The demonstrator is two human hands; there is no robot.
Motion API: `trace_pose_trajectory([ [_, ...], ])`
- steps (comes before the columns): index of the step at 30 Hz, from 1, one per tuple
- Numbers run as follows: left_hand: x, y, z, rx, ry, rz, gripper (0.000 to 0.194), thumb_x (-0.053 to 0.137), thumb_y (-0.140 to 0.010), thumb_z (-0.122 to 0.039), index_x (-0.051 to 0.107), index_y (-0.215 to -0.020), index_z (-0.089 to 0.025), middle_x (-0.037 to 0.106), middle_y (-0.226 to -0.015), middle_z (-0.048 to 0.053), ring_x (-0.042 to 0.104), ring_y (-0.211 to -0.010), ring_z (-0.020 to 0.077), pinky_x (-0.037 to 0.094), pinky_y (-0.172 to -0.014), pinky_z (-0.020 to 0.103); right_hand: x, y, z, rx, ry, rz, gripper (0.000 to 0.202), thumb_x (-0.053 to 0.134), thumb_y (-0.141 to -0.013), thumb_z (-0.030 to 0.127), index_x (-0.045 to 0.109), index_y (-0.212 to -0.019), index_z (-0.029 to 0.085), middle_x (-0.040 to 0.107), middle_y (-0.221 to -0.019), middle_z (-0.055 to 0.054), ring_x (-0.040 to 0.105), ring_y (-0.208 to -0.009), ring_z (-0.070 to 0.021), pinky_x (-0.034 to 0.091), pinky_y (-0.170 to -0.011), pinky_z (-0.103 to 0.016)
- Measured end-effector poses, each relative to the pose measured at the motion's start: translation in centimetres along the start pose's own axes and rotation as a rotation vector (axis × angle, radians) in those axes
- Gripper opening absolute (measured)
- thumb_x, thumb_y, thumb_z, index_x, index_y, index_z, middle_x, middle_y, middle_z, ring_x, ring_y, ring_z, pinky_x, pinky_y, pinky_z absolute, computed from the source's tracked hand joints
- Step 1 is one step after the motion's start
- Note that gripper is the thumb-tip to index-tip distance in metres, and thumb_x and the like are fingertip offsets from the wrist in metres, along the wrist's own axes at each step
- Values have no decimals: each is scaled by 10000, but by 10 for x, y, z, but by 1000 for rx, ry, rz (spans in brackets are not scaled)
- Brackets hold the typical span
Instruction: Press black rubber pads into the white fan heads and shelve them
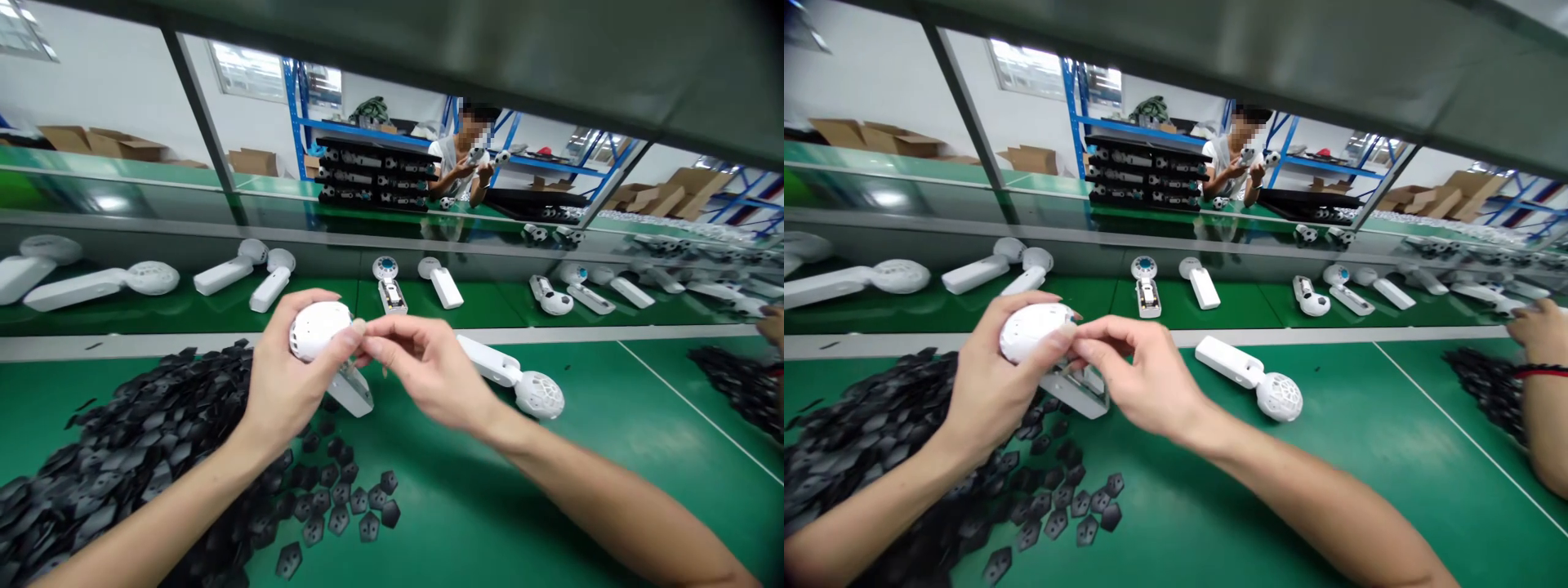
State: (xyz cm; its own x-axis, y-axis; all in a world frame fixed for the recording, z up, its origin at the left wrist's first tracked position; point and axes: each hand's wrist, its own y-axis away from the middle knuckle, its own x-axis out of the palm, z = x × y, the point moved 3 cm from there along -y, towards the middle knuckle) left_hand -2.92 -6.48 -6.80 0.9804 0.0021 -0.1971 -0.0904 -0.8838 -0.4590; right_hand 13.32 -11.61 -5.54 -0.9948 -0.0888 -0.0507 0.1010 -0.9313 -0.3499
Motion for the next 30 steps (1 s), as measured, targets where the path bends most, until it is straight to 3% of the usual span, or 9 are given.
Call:
trace_pose_trajectory([
  [4,-1,-5,7,25,57,-12,383,810,-845,-497,690,-1087,-226,725,-945,36,672,-751,194,535,-651,301,-18,-1,7,72,179,49,157,709,-980,306,767,-1072,194,821,-963,-21,763,-761,-158,590,-735,-280],
  [6,-1,-6,9,5,87,19,391,806,-861,-508,685,-1104,-228,723,-933,35,675,-738,201,538,-654,315,-16,3,-1,166,365,139,121,687,-997,258,783,-961,193,810,-835,0,740,-660,-147,545,-656,-271],
  [8,0,-7,9,-10,77,26,408,813,-853,-516,690,-1110,-225,714,-921,32,677,-720,203,543,-649,320,-7,10,-13,209,577,308,167,704,-994,211,793,-854,198,791,-738,16,725,-626,-151,481,-623,-279],
  [14,-1,-12,8,-12,71,-65,449,882,-747,-442,696,-1087,-215,688,-863,12,652,-665,180,504,-571,277,29,27,-38,26,1047,581,97,729,-1035,262,820,-1044,228,835,-1061,-17,768,-951,-225,340,-628,-331],
  [18,-2,-15,12,-13,102,-83,457,890,-754,-402,682,-1109,-204,691,-850,11,657,-668,172,479,-554,260,39,32,-40,-111,1210,720,158,693,-1066,315,796,-1061,196,811,-1030,-20,741,-938,-217,350,-649,-364],
  [21,-3,-18,15,-27,123,-64,464,906,-759,-419,676,-1106,-214,682,-855,7,672,-678,175,478,-550,261,44,34,-38,-286,1319,775,130,676,-1057,199,779,-983,170,788,-958,-38,718,-895,-215,385,-683,-371],
  [25,-4,-22,14,-41,154,11,418,869,-826,-523,667,-1047,-232,675,-885,10,684,-698,176,502,-558,261,55,36,-41,-470,1377,779,243,576,-1023,33,753,-900,145,741,-837,-76,702,-831,-224,428,-686,-363],
  [30,-11,-29,12,-98,111,129,434,902,-774,-517,662,-1004,-239,673,-836,5,706,-676,196,549,-562,264,52,30,-41,-418,1269,675,190,629,-1003,43,750,-886,131,772,-826,-93,733,-792,-233,502,-680,-342],
])
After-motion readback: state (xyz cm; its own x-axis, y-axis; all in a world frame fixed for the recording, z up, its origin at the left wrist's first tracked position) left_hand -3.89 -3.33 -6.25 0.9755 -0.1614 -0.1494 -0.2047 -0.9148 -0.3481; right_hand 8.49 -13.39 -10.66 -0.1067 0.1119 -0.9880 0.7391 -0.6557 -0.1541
